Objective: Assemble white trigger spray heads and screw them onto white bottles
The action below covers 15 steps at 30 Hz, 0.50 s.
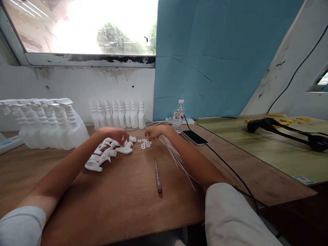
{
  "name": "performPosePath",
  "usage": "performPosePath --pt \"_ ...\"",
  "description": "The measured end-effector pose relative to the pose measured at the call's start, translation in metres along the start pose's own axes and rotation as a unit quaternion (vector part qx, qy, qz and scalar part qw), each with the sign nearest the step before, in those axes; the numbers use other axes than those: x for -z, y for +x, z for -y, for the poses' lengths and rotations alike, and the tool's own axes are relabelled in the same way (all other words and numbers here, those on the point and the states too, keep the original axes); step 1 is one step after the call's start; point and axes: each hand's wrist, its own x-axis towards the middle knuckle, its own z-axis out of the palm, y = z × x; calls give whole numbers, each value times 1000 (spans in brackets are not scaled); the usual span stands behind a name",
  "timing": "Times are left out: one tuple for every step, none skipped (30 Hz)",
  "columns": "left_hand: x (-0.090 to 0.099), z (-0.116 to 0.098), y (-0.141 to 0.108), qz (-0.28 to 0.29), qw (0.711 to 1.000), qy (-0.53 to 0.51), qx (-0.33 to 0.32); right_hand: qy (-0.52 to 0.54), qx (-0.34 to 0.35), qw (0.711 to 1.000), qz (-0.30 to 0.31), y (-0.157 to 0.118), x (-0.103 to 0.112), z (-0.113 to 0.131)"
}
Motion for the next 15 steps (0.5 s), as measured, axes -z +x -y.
performPosePath --pt "-2 2 1 6 1000 -1 -4 -9 7 1000 -8 9 -7 -3" --pt "-3 3 1 8 1000 -2 -8 -17 15 1000 -18 17 -13 -5" --pt "-3 4 1 6 1000 -3 -12 -25 21 999 -30 23 -18 -7" --pt "-2 5 0 1 1000 -4 -15 -32 26 998 -42 29 -23 -8" --pt "-1 6 -1 -3 1000 -4 -19 -39 29 997 -54 33 -26 -9" --pt "-1 6 -1 -8 1000 -5 -22 -43 29 997 -64 36 -28 -10" --pt "-1 5 -1 -12 1000 -5 -26 -47 28 996 -74 37 -30 -11" --pt "-2 3 -1 -17 999 -7 -37 -48 27 995 -84 37 -30 -11" --pt "-4 1 -1 -24 998 -13 -58 -48 28 994 -95 36 -30 -10" --pt "-7 -2 -1 -34 995 -23 -87 -47 31 992 -109 34 -29 -8" --pt "-12 -5 -2 -47 991 -38 -118 -44 37 990 -127 31 -28 -6" --pt "-18 -9 -4 -60 986 -54 -145 -40 46 987 -147 26 -27 -2" --pt "-25 -12 -8 -71 981 -69 -167 -35 56 983 -169 21 -26 2" --pt "-33 -16 -12 -80 977 -84 -180 -28 68 979 -192 14 -25 7" --pt "-41 -21 -17 -88 974 -94 -185 -21 81 973 -214 7 -25 13"
